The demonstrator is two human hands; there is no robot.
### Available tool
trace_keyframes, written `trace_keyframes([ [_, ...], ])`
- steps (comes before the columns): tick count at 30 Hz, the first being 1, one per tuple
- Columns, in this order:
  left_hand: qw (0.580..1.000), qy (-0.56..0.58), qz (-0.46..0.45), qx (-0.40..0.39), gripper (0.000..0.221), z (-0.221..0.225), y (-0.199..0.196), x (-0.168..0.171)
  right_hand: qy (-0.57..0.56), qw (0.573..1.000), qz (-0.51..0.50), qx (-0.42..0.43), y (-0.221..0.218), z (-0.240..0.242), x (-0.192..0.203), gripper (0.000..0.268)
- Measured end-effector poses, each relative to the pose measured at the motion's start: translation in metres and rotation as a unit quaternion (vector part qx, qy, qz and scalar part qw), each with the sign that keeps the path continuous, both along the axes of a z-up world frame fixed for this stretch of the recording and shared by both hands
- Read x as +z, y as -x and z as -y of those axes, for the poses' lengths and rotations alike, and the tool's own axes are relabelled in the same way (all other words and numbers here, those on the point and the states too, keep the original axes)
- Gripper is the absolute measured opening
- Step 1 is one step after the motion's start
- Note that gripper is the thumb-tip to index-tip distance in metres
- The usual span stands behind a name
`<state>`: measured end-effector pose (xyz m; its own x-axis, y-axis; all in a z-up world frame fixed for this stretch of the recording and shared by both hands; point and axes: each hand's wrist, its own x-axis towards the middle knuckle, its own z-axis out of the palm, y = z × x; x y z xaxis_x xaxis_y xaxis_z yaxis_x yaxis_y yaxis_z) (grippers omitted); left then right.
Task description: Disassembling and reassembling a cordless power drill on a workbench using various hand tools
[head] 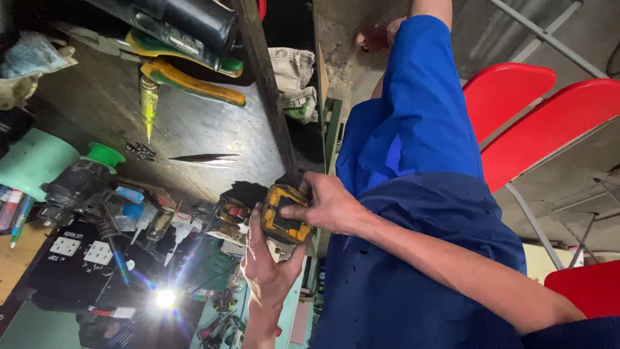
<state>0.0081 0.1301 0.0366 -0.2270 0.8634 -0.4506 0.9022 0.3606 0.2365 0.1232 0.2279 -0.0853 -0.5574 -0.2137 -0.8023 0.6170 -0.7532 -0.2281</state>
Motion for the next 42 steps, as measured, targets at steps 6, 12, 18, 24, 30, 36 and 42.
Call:
trace_keyframes([
  [6, 0.999, 0.009, -0.053, 0.003, 0.089, 0.003, -0.003, 0.000, -0.018, 1.000, 0.009, 0.016, 0.001, 0.003, 0.001, 0.045],
  [12, 0.998, 0.012, -0.066, 0.000, 0.090, 0.007, -0.003, -0.003, 0.034, 0.999, -0.016, 0.022, -0.002, -0.003, -0.004, 0.044],
  [18, 0.996, 0.040, -0.074, 0.041, 0.091, 0.013, -0.005, 0.000, 0.047, 0.997, -0.062, 0.001, -0.002, -0.012, -0.010, 0.044],
  [24, 0.982, 0.067, -0.148, 0.094, 0.088, 0.010, -0.019, 0.002, -0.008, 0.998, -0.063, -0.003, -0.007, 0.004, -0.010, 0.045],
  [30, 0.989, 0.105, -0.084, 0.058, 0.104, 0.041, 0.001, 0.009, 0.016, 0.997, -0.071, 0.011, -0.007, -0.001, -0.009, 0.045],
  [36, 0.991, 0.089, -0.085, 0.041, 0.101, 0.029, -0.002, 0.007, 0.003, 0.998, -0.067, 0.017, -0.007, -0.001, -0.009, 0.046],
  [42, 0.996, 0.064, -0.066, 0.012, 0.099, 0.023, 0.002, 0.005, 0.021, 0.998, -0.048, 0.032, -0.005, -0.003, -0.006, 0.047],
])
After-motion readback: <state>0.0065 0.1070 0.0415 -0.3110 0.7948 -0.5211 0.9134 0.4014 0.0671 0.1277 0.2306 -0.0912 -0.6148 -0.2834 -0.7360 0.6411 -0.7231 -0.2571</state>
